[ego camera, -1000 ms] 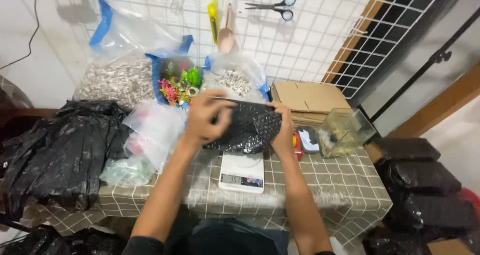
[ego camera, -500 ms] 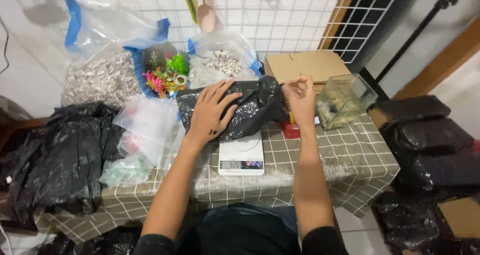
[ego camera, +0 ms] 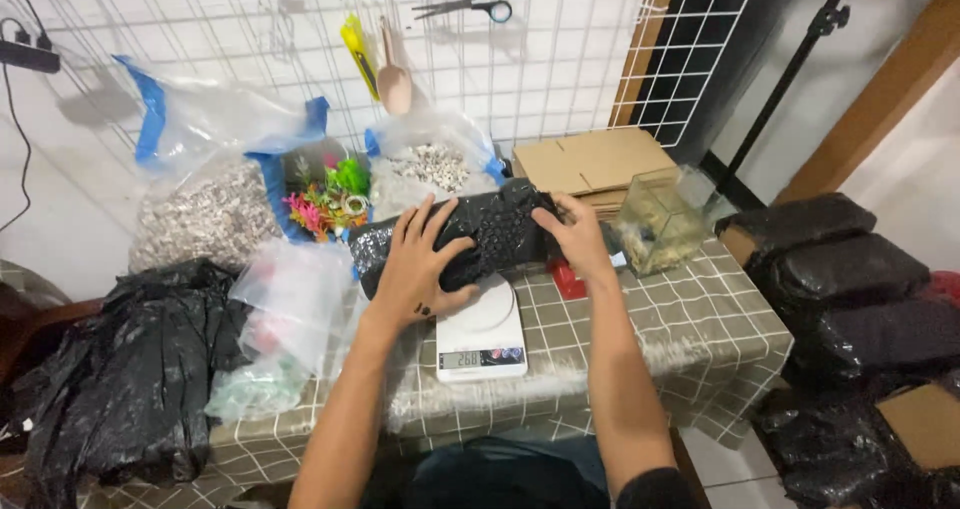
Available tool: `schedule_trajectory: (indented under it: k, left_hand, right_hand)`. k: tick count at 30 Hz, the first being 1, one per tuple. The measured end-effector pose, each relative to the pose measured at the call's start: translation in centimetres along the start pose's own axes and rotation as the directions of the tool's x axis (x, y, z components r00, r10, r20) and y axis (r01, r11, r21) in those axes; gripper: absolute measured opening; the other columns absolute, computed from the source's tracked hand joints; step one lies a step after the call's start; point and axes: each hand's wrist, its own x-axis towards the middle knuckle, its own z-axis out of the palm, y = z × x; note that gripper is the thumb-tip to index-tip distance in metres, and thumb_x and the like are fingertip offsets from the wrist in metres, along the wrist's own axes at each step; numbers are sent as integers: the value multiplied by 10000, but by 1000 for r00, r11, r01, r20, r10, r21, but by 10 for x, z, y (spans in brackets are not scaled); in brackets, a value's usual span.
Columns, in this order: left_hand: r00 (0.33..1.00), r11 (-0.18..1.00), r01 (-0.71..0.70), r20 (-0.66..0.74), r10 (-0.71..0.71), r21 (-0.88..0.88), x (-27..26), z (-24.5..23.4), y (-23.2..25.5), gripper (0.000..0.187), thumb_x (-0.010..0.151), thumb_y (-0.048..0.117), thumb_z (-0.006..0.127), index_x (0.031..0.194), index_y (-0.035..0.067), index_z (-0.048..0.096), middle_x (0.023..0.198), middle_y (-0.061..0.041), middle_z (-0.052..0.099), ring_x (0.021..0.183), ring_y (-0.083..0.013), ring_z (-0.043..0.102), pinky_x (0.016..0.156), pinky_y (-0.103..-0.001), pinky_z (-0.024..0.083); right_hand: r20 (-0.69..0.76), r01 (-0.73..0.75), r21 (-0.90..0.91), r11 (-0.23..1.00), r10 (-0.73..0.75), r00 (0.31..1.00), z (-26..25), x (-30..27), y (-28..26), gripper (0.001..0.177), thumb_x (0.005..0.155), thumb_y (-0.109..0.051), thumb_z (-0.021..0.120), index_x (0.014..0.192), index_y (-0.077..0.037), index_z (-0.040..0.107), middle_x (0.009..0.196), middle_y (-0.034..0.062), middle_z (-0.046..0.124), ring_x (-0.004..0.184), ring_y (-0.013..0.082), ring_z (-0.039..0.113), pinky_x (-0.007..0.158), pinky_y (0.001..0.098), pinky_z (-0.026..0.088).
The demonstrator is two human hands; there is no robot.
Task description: Wrapping a small box in bubble wrap, placing it in a shipping bag, and weighing it on a digital scale.
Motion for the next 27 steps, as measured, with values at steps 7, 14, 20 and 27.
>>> schedule_trajectory:
  k: [7, 14, 20, 27]
  left_hand:
    - [991, 987, -21, -133, 0, -158, -11, 11, -3, 345, 715, 383, 756, 1019, 236, 685, 1476, -46, 555, 1443, -342, 456, 1184, -577, 258]
    - [955, 937, -42, -290, -65, -348, -13, 21, -13, 237, 948, 201, 494, 829, 45, 625, 1093, -169, 728, 1288, -346, 626, 1188, -592, 306]
    - [936, 949, -78, -351, -36, -307, -21, 40, -24, 350, 1013, 274, 418, 804, 36, 568, 928, -170, 663, 1234, -368, 638, 1178, -599, 328]
    - [870, 965, -255, -449, 204, -56, -8, 26, -7, 284, 993, 233, 445, 869, 50, 622, 1045, -147, 691, 1166, -321, 674, 1129, -569, 397]
  right_hand:
    - [-102, -96, 198, 976, 117, 988, 18, -6, 5, 298, 937, -248, 792, 1198, -116, 736, 1071, 5, 738, 959, 110, 675, 888, 299, 577]
    - [-48, 100, 193, 976, -93, 995, 23, -3, -1, 292, 989, -145, 674, 1277, -103, 657, 1155, 33, 682, 1086, 119, 606, 999, 314, 492]
    - [200, 255, 97, 962, -270, 942, 25, -18, -28, 774, 920, -148, 739, 1584, -103, 344, 1586, 127, 421, 1456, 228, 350, 1237, 434, 239]
    - [116, 57, -80, 995, -47, 992, 42, -22, -65, 682, 923, -299, 794, 1508, -141, 482, 1457, 253, 494, 1399, 477, 418, 1133, 656, 302]
